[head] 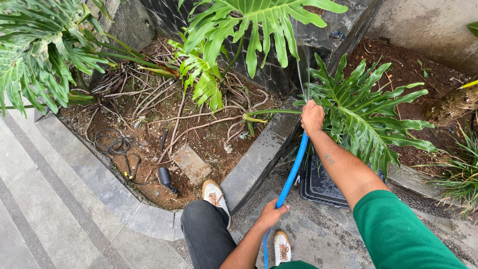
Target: The person uses a blue garden hose to water plants in an outdoor planter. They direct the water stream onto the leaves and soil of several plants, including a large-leafed plant and grass-like foliage, while standing on a tiled patio.
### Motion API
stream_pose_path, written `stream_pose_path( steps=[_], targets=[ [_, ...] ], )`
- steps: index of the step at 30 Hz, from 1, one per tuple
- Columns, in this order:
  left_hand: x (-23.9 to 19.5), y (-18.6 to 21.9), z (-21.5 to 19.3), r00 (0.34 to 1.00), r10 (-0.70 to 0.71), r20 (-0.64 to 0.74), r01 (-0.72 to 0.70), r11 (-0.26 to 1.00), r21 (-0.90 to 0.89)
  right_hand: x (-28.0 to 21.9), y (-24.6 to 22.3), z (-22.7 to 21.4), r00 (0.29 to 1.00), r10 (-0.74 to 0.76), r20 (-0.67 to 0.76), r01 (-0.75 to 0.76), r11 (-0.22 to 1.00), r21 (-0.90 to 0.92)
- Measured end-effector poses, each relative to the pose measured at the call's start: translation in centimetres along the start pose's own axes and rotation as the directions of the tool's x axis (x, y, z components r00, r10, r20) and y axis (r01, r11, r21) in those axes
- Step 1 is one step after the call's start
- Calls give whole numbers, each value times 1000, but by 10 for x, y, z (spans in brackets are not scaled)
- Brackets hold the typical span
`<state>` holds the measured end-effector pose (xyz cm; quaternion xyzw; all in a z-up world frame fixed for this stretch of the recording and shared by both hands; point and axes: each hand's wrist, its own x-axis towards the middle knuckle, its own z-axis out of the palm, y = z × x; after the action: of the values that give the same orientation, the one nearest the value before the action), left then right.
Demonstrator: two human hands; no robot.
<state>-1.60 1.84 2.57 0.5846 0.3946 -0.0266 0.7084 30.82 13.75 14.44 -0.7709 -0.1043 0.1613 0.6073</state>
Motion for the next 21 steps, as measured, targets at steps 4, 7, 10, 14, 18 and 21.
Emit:
stream_pose_path(
  steps=[4,7,10,14,18,21],
  targets=[
    [-1,-1,0,1000,2,1,-2,1000,-16,-1,1,-1,1000,7,0,-7,1000,7],
    [0,-4,0,1000,24,-5,-24,999,-24,0,3,-1,1000,13,17,-14,999,40],
    [1,-7,1,1000,20,-9,-21,999,-40,2,7,-2,999,39,9,-39,999,19],
    [1,-9,1,999,41,-6,-41,999,-27,5,12,-3,997,73,23,-74,995,72],
    [1,-12,0,1000,26,-5,-26,999,-25,6,14,-4,997,75,31,-78,992,100],
    [3,-17,1,999,39,-12,-39,999,-12,7,16,-3,994,91,52,-97,987,127]
  ],
)
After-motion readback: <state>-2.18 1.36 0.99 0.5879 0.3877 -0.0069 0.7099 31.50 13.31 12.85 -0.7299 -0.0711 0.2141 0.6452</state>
